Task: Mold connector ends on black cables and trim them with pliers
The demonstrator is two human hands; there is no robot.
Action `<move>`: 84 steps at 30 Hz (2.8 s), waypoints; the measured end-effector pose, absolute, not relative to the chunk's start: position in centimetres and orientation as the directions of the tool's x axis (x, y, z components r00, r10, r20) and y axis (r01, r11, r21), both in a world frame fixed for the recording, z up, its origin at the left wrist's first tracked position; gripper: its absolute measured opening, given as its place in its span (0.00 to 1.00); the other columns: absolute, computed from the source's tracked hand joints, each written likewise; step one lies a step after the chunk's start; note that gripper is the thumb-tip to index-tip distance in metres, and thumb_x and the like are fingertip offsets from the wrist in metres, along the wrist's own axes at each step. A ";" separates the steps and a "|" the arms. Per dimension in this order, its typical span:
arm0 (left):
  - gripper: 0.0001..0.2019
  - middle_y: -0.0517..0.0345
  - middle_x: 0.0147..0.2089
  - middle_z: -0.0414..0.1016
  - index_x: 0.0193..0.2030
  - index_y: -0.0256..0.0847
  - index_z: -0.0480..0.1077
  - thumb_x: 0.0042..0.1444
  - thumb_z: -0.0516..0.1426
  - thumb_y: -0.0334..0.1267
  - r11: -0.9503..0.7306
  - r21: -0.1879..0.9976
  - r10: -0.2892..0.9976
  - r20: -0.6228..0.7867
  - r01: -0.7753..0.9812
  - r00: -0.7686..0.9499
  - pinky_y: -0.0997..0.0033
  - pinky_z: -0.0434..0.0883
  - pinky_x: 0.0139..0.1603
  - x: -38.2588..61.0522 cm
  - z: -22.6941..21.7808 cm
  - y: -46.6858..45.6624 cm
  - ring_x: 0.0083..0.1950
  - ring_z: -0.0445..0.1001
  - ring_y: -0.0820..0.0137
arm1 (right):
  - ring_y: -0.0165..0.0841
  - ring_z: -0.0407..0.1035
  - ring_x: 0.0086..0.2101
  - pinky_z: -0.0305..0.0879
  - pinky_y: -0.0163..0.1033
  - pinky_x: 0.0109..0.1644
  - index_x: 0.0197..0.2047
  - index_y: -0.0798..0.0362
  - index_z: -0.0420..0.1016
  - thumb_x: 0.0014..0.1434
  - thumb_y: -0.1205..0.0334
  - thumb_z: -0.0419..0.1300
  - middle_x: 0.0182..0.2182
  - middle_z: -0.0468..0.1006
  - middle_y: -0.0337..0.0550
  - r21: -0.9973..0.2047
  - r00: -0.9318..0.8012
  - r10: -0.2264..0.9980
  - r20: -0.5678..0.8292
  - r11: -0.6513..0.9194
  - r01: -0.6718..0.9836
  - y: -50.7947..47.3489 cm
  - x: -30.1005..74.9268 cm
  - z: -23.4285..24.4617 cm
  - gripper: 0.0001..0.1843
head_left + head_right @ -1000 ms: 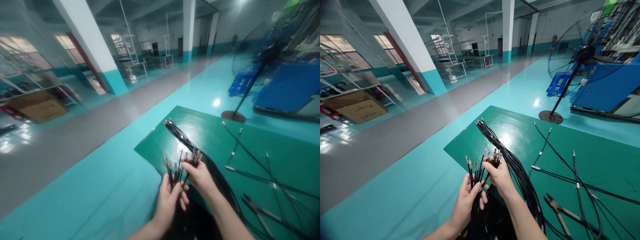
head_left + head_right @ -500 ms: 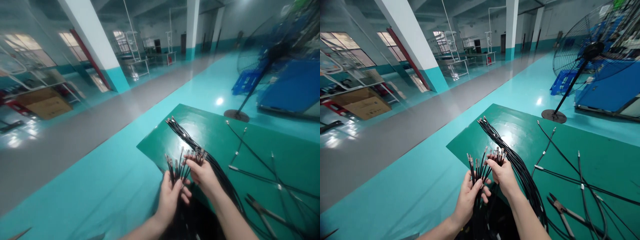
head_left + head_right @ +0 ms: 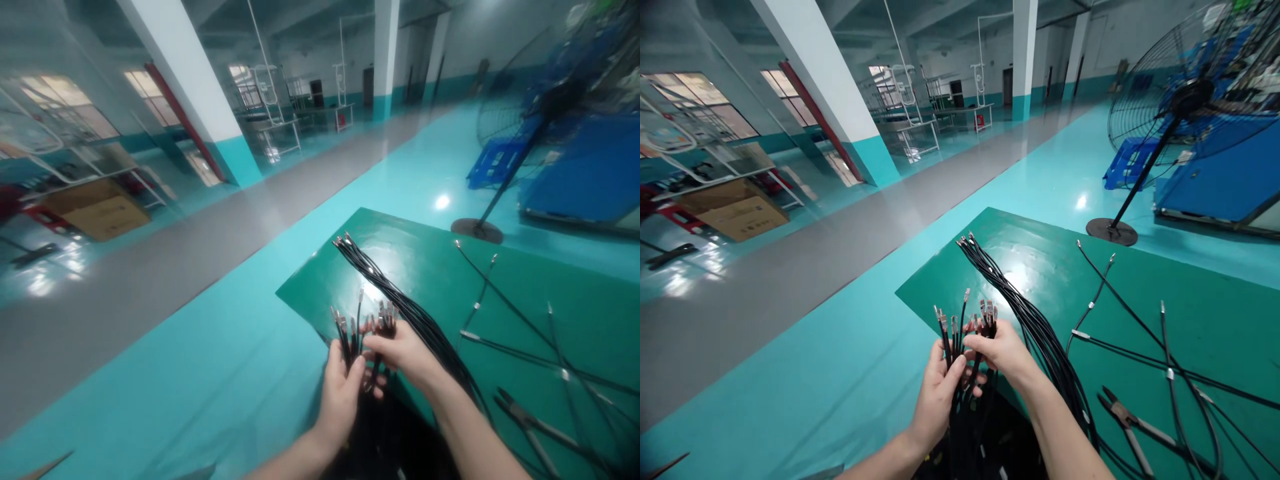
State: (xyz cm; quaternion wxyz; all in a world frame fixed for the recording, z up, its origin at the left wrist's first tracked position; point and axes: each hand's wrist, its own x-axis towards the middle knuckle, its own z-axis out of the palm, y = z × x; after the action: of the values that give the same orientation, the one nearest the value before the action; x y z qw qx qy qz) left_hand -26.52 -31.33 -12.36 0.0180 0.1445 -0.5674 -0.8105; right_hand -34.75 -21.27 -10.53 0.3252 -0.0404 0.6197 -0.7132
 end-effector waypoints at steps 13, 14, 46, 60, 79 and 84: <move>0.11 0.49 0.43 0.75 0.41 0.39 0.65 0.56 0.52 0.43 -0.032 0.997 -0.214 -0.080 -0.075 -0.974 0.72 0.71 0.34 -25.9 -13.8 -32.9 0.37 0.75 0.67 | 0.17 0.46 0.11 0.45 0.27 0.12 0.32 0.53 0.66 0.48 0.52 0.61 0.17 0.65 0.30 -0.891 -0.906 -0.351 -0.238 -0.292 0.347 -19.4 -34.8 -11.2 0.14; 0.10 0.49 0.42 0.75 0.41 0.40 0.65 0.56 0.52 0.43 -0.010 0.997 -0.203 -0.072 -0.072 -0.976 0.72 0.71 0.34 -25.8 -13.8 -32.9 0.36 0.75 0.67 | 0.17 0.45 0.11 0.43 0.27 0.13 0.37 0.52 0.67 0.48 0.53 0.62 0.17 0.64 0.29 -0.886 -0.896 -0.365 -0.252 -0.284 0.365 -19.3 -34.7 -11.0 0.16; 0.13 0.55 0.38 0.73 0.41 0.36 0.71 0.48 0.59 0.37 -0.318 0.943 -0.181 -0.163 -0.099 -0.970 0.74 0.66 0.39 -28.0 -13.9 -32.5 0.39 0.68 0.69 | 0.23 0.54 0.16 0.49 0.31 0.18 0.24 0.55 0.67 0.43 0.59 0.62 0.13 0.61 0.31 -0.972 -0.860 -0.463 -0.214 0.184 0.143 -22.0 -34.8 -10.4 0.09; 0.11 0.57 0.32 0.71 0.35 0.35 0.71 0.52 0.57 0.43 -0.241 0.959 -0.243 -0.208 -0.149 -0.947 0.74 0.64 0.38 -27.5 -14.4 -32.9 0.34 0.66 0.72 | 0.22 0.50 0.11 0.46 0.30 0.13 0.28 0.57 0.70 0.45 0.48 0.62 0.10 0.56 0.29 -0.954 -0.884 -0.386 -0.262 -0.037 0.299 -21.3 -33.8 -12.6 0.18; 0.12 0.62 0.25 0.65 0.35 0.36 0.68 0.54 0.54 0.44 -0.267 0.949 -0.250 -0.237 -0.168 -0.939 0.80 0.57 0.26 -27.1 -13.4 -33.5 0.25 0.59 0.79 | 0.19 0.49 0.14 0.44 0.29 0.15 0.25 0.55 0.64 0.42 0.55 0.67 0.16 0.58 0.29 -0.904 -0.884 -0.361 -0.295 -0.194 0.381 -20.6 -33.6 -13.3 0.16; 0.11 0.65 0.21 0.63 0.33 0.36 0.65 0.48 0.58 0.42 -0.336 0.911 -0.195 -0.314 -0.238 -0.929 0.81 0.50 0.18 -27.5 -13.2 -33.5 0.18 0.54 0.82 | 0.19 0.47 0.14 0.43 0.28 0.15 0.23 0.55 0.63 0.42 0.55 0.67 0.15 0.56 0.29 -0.890 -0.861 -0.402 -0.311 -0.194 0.412 -20.7 -33.6 -13.0 0.17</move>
State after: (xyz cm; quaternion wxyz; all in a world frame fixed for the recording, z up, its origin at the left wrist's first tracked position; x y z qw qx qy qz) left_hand -27.51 -33.50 -13.18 -0.0137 0.1878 -0.5760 -0.7955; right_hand -33.61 -20.66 -13.02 0.2635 0.0045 0.5774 -0.7727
